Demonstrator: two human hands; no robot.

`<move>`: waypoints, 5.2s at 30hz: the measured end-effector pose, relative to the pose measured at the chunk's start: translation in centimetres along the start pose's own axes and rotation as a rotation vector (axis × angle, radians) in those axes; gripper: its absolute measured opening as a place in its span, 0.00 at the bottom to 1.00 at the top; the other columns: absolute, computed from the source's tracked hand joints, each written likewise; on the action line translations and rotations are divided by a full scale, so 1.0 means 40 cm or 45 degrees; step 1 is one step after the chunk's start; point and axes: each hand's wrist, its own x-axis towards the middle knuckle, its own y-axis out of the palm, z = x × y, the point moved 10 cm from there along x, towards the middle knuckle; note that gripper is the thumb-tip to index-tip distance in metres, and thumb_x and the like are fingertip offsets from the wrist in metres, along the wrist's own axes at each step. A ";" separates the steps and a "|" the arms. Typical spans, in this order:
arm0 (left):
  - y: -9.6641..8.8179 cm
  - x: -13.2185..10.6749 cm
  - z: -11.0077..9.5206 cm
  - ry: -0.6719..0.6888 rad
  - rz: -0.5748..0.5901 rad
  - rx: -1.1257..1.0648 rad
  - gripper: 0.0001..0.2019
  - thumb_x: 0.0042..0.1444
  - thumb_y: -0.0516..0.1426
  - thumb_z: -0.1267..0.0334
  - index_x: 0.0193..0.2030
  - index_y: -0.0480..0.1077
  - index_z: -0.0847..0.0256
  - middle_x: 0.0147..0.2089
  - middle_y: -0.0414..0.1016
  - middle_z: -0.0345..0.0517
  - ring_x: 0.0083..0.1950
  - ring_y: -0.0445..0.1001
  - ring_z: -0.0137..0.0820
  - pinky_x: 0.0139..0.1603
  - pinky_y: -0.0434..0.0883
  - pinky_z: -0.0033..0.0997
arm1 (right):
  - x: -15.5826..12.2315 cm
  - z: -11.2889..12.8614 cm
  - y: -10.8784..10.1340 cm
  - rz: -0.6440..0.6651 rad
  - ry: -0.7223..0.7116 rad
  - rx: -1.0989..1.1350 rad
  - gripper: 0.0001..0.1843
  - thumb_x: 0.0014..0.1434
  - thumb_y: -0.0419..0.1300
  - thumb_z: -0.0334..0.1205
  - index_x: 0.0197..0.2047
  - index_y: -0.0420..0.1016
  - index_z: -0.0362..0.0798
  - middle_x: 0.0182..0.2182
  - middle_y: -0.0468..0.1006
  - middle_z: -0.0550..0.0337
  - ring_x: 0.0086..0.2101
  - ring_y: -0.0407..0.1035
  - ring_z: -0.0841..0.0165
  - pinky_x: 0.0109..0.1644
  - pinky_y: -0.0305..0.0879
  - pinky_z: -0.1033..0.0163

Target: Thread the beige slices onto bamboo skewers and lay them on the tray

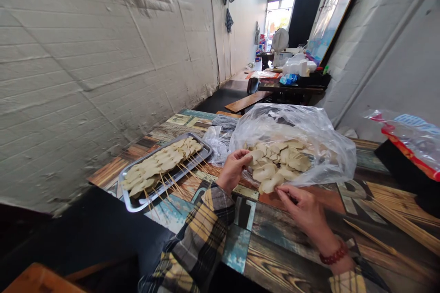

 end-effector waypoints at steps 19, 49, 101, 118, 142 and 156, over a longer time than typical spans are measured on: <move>0.008 -0.016 0.039 -0.226 -0.020 -0.151 0.15 0.31 0.68 0.65 0.26 0.68 0.63 0.26 0.67 0.36 0.26 0.64 0.23 0.25 0.62 0.23 | -0.009 -0.021 -0.004 -0.048 -0.093 -0.060 0.19 0.63 0.54 0.53 0.41 0.82 0.51 0.40 0.83 0.52 0.40 0.78 0.58 0.47 0.74 0.51; -0.003 -0.006 0.012 0.097 -0.096 0.062 0.09 0.40 0.64 0.63 0.28 0.71 0.63 0.27 0.67 0.38 0.26 0.61 0.22 0.27 0.56 0.23 | -0.001 0.010 -0.010 -0.069 0.024 0.092 0.20 0.60 0.54 0.52 0.40 0.83 0.50 0.36 0.84 0.52 0.35 0.79 0.59 0.41 0.75 0.57; 0.009 -0.004 0.043 -0.118 -0.036 -0.271 0.20 0.34 0.71 0.56 0.32 0.75 0.65 0.30 0.75 0.43 0.30 0.70 0.27 0.33 0.68 0.27 | -0.001 0.005 0.032 0.025 0.060 0.115 0.18 0.62 0.52 0.50 0.38 0.80 0.50 0.27 0.81 0.60 0.27 0.75 0.65 0.28 0.68 0.66; 0.025 -0.012 0.058 -0.113 -0.010 -0.124 0.19 0.32 0.71 0.56 0.28 0.73 0.67 0.25 0.72 0.42 0.23 0.67 0.25 0.25 0.63 0.25 | -0.001 0.062 -0.008 -0.086 -0.043 -0.018 0.17 0.62 0.52 0.46 0.32 0.80 0.50 0.28 0.83 0.59 0.27 0.77 0.65 0.33 0.70 0.66; 0.058 -0.019 0.057 -0.096 0.055 -0.284 0.21 0.37 0.70 0.54 0.36 0.75 0.65 0.32 0.77 0.45 0.29 0.73 0.27 0.31 0.69 0.25 | -0.001 0.030 -0.008 -0.176 -0.011 0.002 0.18 0.62 0.52 0.48 0.31 0.78 0.50 0.27 0.82 0.58 0.28 0.76 0.66 0.32 0.68 0.67; 0.122 -0.046 0.053 -0.059 0.175 -0.303 0.24 0.35 0.71 0.65 0.42 0.75 0.66 0.41 0.80 0.52 0.42 0.77 0.36 0.45 0.71 0.32 | 0.002 0.031 -0.014 -0.239 -0.032 -0.052 0.17 0.63 0.51 0.47 0.32 0.78 0.49 0.26 0.82 0.60 0.26 0.75 0.68 0.31 0.67 0.67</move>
